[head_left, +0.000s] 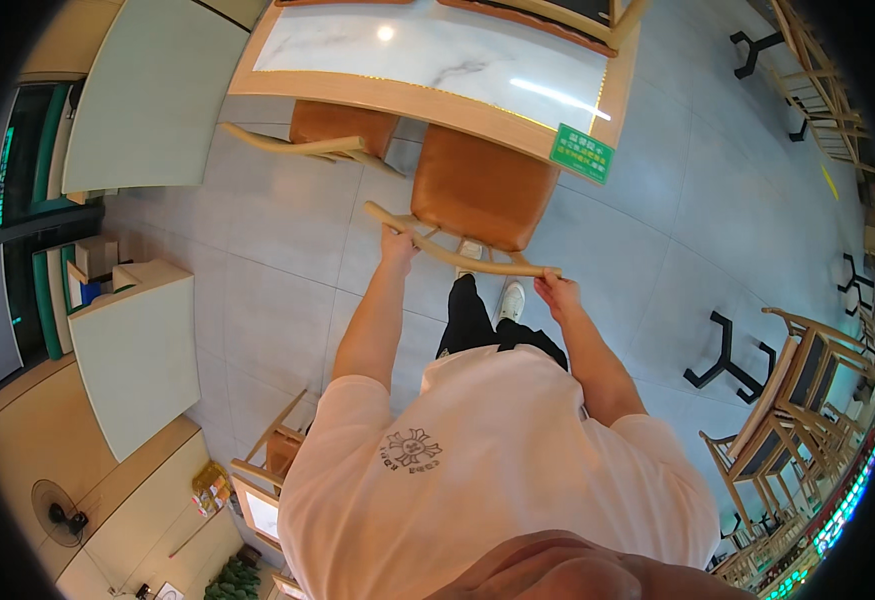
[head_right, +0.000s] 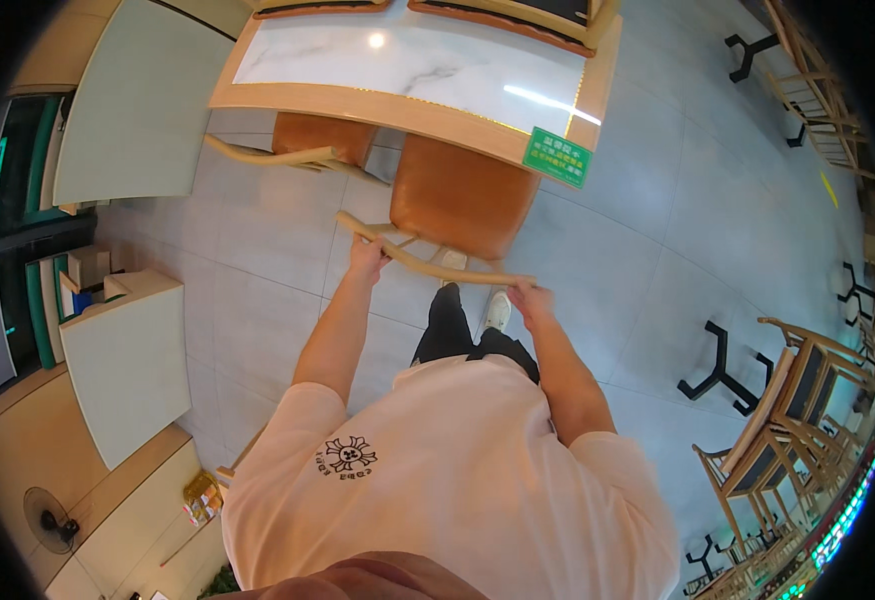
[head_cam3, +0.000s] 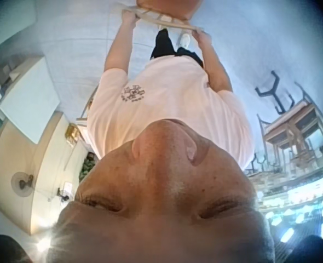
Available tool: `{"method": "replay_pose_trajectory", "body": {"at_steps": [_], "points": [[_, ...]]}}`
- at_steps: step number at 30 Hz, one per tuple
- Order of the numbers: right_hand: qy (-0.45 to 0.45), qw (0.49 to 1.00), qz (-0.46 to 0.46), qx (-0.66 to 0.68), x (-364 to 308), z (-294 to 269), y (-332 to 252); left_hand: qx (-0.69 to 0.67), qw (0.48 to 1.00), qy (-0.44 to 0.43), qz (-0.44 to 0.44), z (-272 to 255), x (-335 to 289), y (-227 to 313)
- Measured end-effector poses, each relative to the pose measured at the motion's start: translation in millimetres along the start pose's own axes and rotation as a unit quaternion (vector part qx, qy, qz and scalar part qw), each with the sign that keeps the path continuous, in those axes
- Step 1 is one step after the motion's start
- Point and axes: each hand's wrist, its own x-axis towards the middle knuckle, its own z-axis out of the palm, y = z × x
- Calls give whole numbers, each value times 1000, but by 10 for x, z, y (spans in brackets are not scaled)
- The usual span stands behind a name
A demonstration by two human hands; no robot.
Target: Moving and placing chairs around tables in a restaurant dining area.
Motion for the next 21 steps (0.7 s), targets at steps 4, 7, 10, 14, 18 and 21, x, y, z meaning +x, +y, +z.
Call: {"method": "replay_pose_trajectory", "body": {"at_steps": [4,7,10,14,18,21], "points": [[4,999,-20,29,103,154,-196,-11,999,-33,24,135,196,236],[30,998,-39,33,186,303,-296,-2,998,-56,27,237,332,419],[41,997,-45,52,302,386,-406,14,999,-46,21,372,434,603],[52,996,-40,54,351,502,-555,24,998,-58,24,461,546,722],[65,995,-42,62,407,561,-664,36,997,-54,33,553,677,731],[77,994,-52,50,437,623,-733,34,997,-48,48,592,783,723]]}}
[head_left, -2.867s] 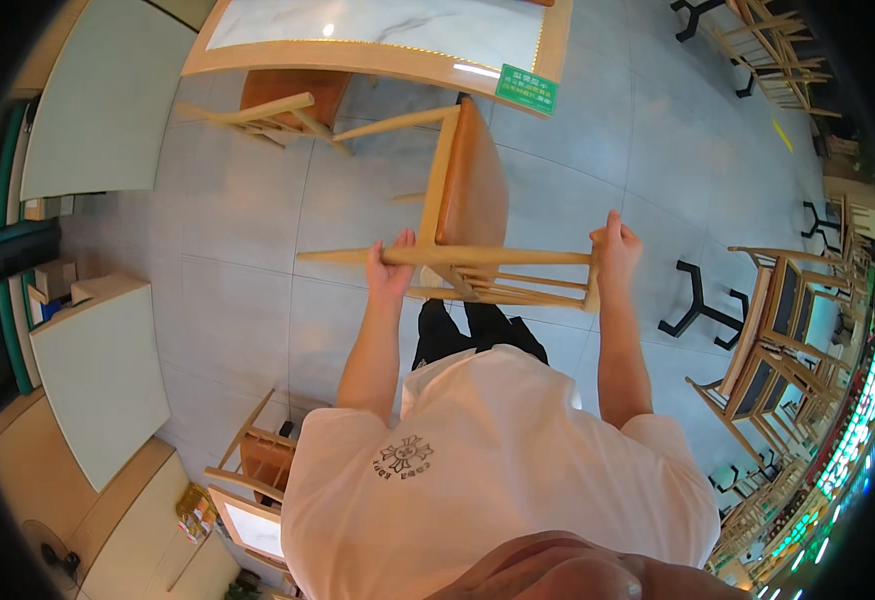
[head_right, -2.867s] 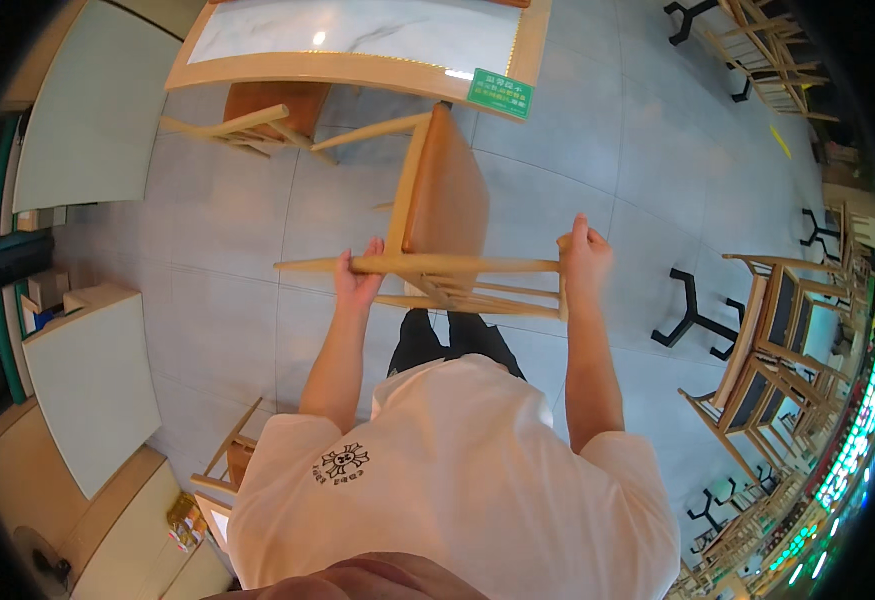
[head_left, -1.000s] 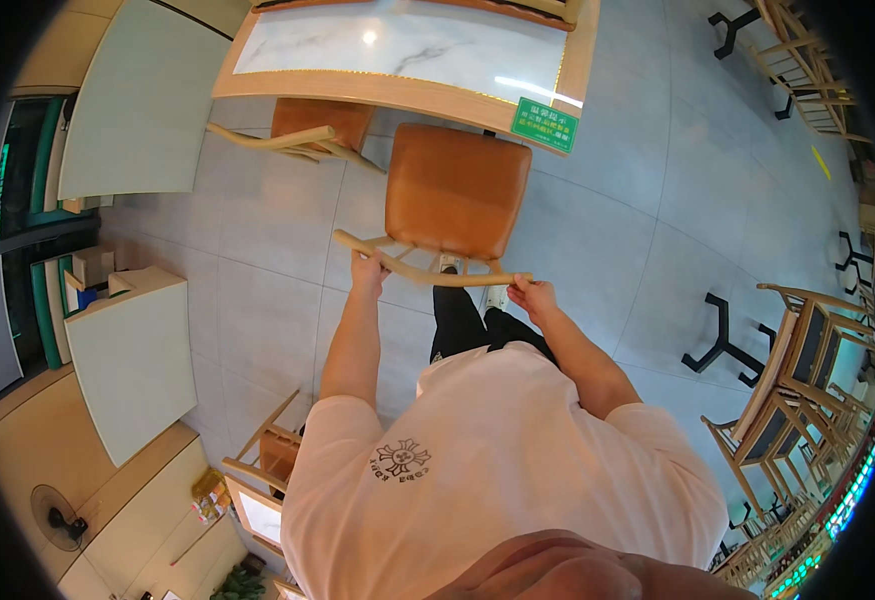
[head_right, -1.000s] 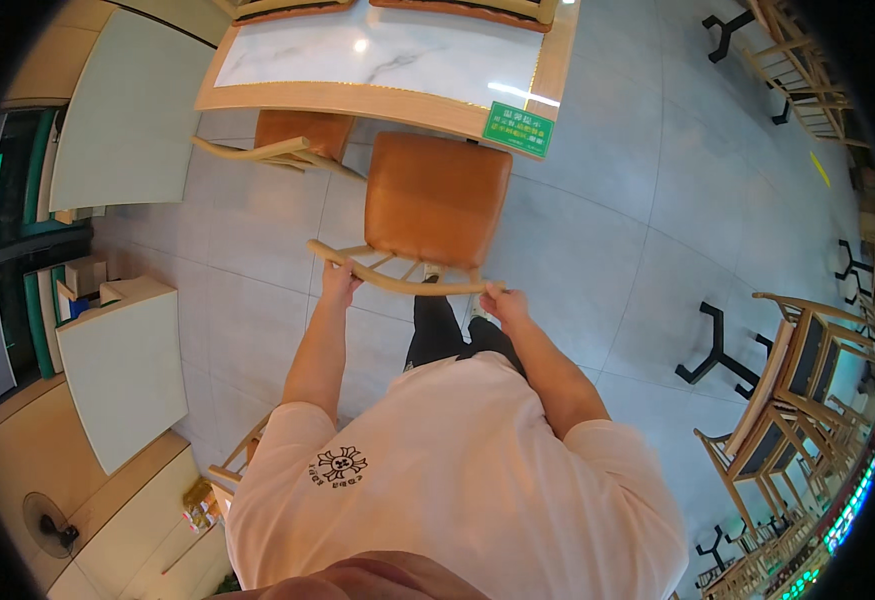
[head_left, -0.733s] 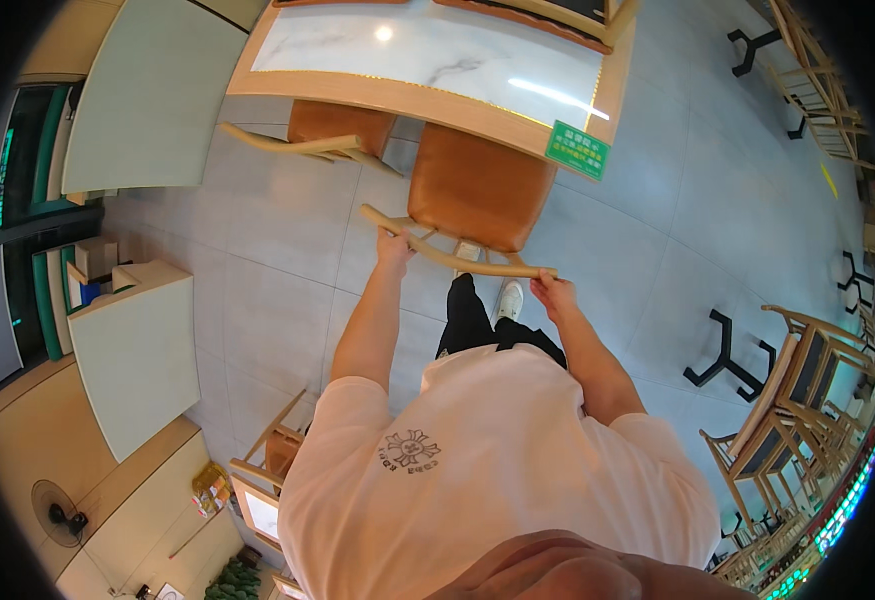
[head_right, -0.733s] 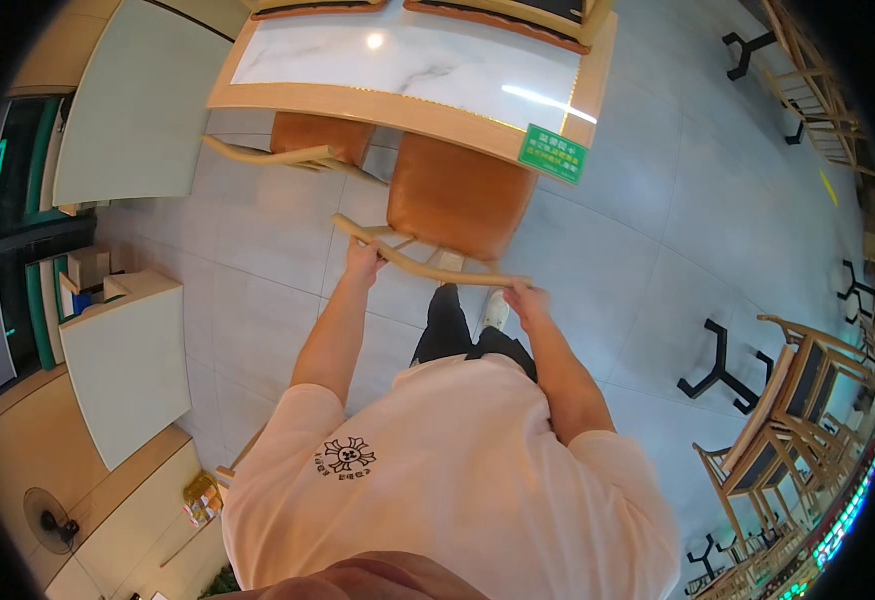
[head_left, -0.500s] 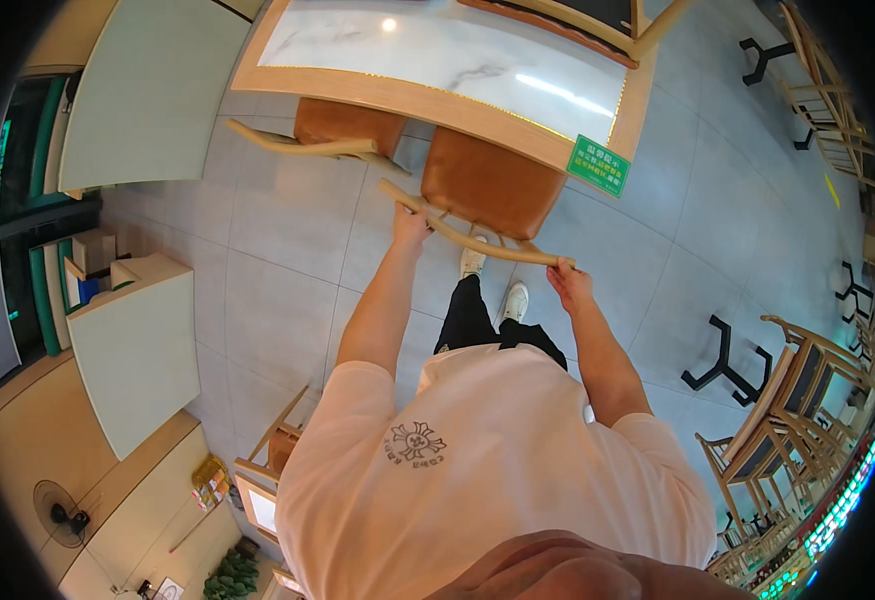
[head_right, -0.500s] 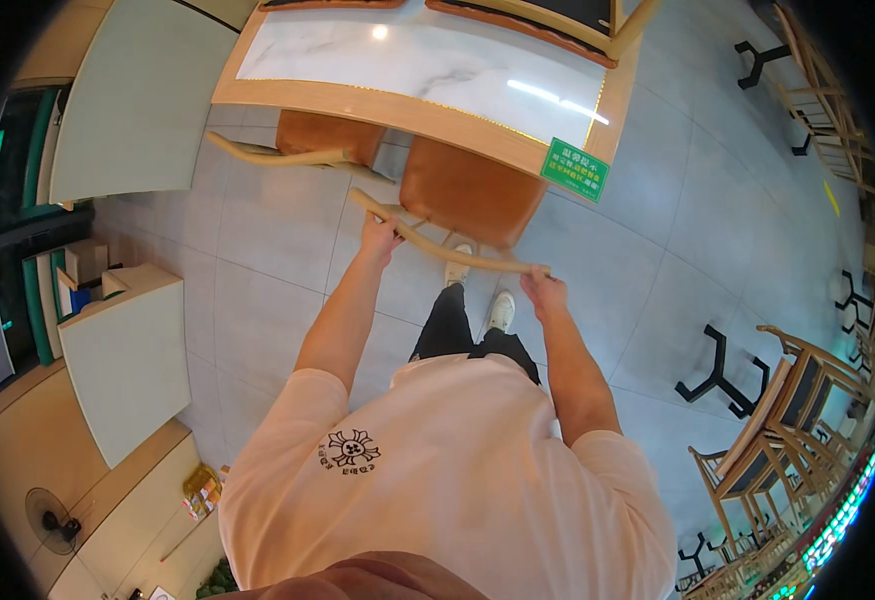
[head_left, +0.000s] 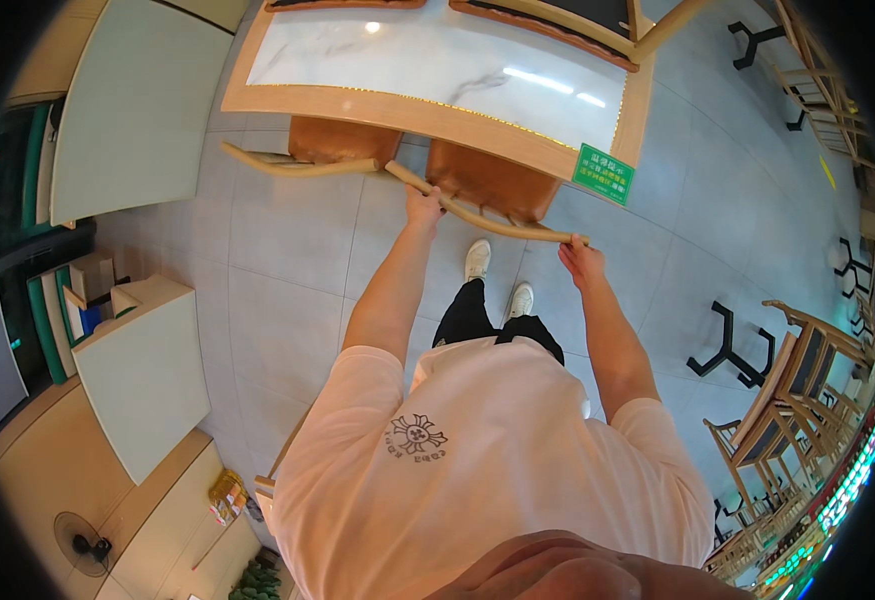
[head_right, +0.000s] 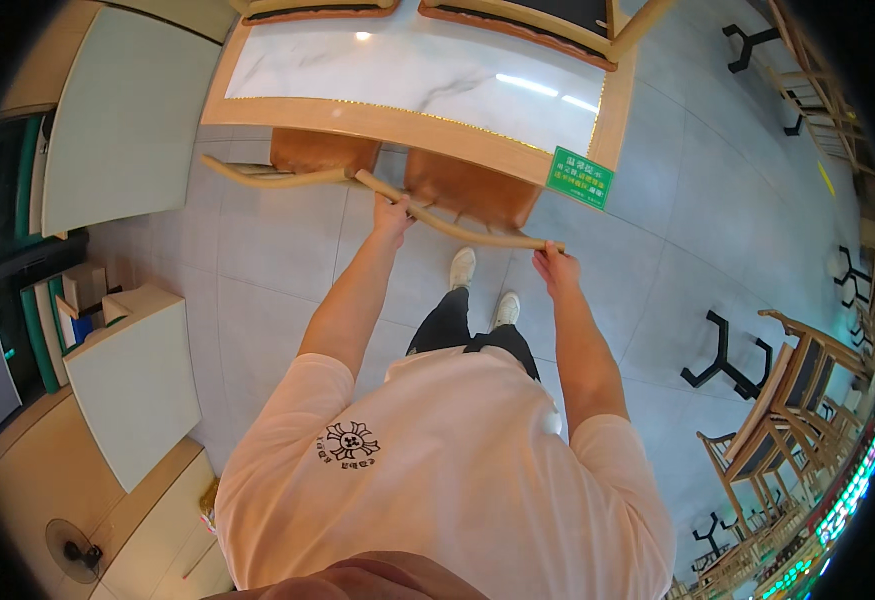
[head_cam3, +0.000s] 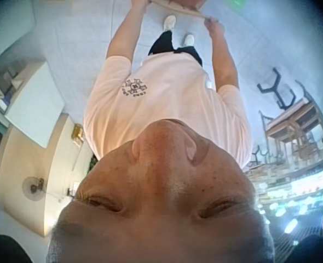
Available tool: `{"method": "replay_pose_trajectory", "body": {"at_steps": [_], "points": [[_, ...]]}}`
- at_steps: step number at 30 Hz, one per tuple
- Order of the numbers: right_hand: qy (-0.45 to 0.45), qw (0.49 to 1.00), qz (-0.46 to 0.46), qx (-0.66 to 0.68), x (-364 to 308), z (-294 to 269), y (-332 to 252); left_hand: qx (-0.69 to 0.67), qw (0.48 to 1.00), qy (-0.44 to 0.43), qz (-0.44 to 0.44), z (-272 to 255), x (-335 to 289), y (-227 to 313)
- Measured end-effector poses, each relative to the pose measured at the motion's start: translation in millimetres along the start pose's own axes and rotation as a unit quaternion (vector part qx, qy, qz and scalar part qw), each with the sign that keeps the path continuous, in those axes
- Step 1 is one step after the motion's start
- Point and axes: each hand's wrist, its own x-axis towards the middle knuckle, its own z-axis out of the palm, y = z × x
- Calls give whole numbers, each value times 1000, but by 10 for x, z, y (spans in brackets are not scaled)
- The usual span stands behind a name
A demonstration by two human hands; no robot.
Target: Moving and placing chairs around tables in a restaurant dining area.
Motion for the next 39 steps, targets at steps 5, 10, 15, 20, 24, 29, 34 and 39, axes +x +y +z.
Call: {"method": "replay_pose_trajectory", "body": {"at_steps": [5,10,15,20,24,29,34,39], "points": [[31,999,-3,-39,-6,86,17,14,1000,23,-8,30,47,23],[79,976,-15,-203,49,-10,-16,133,990,-8,-33,-58,88,8],[-15,955,-7,-295,-24,-396,69,172,979,-70,-84,-342,50,-198],[72,962,23,-262,-175,-1389,388,193,967,-47,-160,-707,-302,-881],[130,965,85,-210,-393,-2151,814,212,949,-27,-231,-865,-689,-1266],[127,906,32,-403,-569,-2521,793,215,948,-29,-235,-673,-1009,-1255],[135,926,-8,-354,-136,-3030,511,224,963,-60,-140,71,-1143,-1088],[89,962,-37,-254,153,-3319,-94,249,962,-105,-52,804,-1314,-1031]]}}
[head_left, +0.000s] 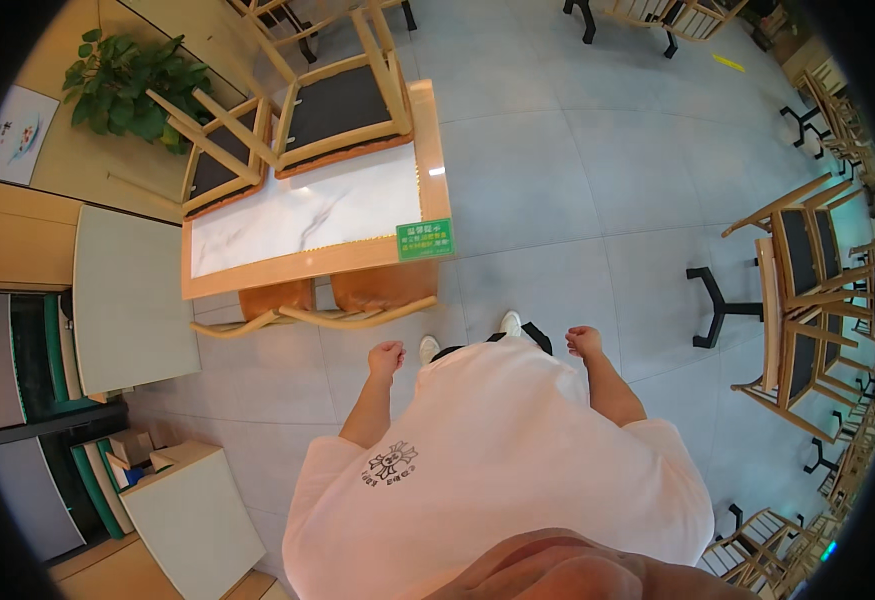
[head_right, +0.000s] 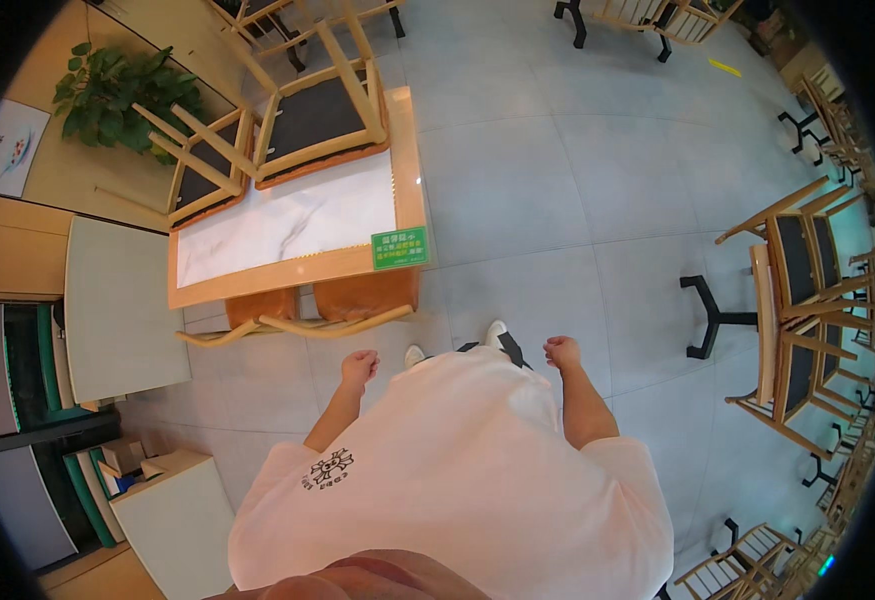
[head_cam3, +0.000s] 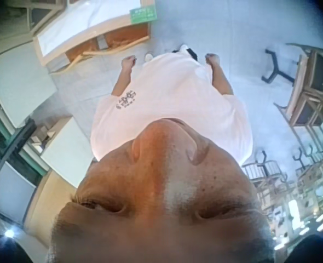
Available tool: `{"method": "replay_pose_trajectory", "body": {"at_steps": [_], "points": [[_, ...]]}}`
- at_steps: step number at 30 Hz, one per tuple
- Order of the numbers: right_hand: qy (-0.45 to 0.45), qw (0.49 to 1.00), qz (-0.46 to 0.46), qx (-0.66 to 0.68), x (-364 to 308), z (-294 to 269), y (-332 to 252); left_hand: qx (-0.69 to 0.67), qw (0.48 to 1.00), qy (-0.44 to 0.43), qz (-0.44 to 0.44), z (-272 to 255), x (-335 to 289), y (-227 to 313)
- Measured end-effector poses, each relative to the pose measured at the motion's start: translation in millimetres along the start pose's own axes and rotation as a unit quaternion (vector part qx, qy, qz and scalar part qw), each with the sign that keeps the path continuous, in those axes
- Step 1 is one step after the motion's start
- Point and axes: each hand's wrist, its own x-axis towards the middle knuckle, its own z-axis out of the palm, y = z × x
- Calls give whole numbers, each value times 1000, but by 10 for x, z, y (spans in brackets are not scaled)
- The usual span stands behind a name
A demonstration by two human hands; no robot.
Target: Moving and placing chairs around tables in a restaurant dining area.
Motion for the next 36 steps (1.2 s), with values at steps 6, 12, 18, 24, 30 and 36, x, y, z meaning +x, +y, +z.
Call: {"method": "replay_pose_trajectory", "body": {"at_steps": [6,12,18,24,30,36], "points": [[-1,996,9,85,192,-528,-201,-13,1000,24,9,731,-223,366],[24,986,93,136,293,-699,311,38,998,-1,59,1153,-163,666],[1,975,-7,-222,353,-697,642,58,993,-27,95,1628,212,1143],[74,992,38,-93,377,-881,-114,73,992,-73,78,2203,776,1635],[48,979,133,145,929,-1235,-921,165,977,-114,77,2564,1546,2124],[65,969,79,223,1616,-1504,-1923,191,976,-103,4,2742,2207,2777]]}}
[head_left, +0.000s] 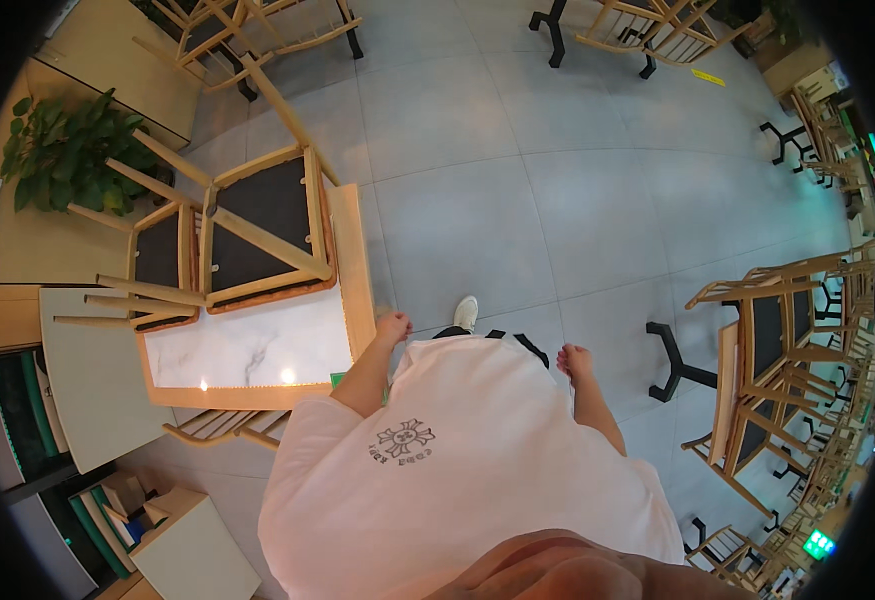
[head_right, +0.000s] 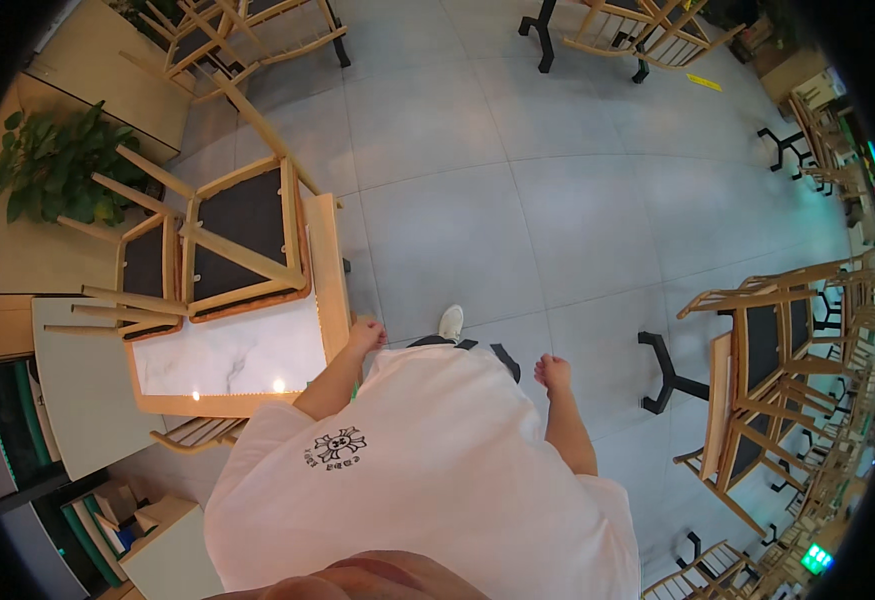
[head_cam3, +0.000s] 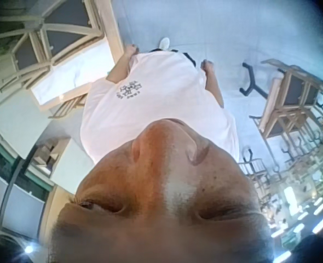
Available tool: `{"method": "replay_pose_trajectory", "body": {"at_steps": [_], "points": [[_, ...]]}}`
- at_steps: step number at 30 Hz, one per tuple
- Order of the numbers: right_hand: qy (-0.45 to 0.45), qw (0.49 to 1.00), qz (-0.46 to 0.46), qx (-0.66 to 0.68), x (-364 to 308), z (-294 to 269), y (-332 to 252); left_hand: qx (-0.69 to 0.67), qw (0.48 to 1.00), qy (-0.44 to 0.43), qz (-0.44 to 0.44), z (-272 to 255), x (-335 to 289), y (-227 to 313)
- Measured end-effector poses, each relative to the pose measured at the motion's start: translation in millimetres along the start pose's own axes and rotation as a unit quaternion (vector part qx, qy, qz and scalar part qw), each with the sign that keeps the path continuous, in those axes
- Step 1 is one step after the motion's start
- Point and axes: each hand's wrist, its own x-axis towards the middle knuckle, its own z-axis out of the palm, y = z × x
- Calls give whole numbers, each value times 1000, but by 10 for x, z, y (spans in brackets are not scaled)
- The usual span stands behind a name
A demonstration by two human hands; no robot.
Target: Moving and placing chairs around tables in a restaurant dining area.
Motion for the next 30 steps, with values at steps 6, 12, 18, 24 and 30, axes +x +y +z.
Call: {"method": "replay_pose_trajectory", "body": {"at_steps": [6,12,18,24,30], "points": [[-31,999,8,-36,119,487,-812,-68,996,47,-20,-220,250,459],[-24,910,-109,-400,743,639,-1128,-144,987,67,-6,-162,356,342],[-65,860,-111,-494,1345,1043,-2031,-202,972,110,50,83,626,-497],[-119,937,-22,-327,1952,1832,-3289,14,984,156,79,192,927,-568],[-198,921,-103,-319,2318,3010,-4710,291,937,167,100,145,1408,-287]]}}
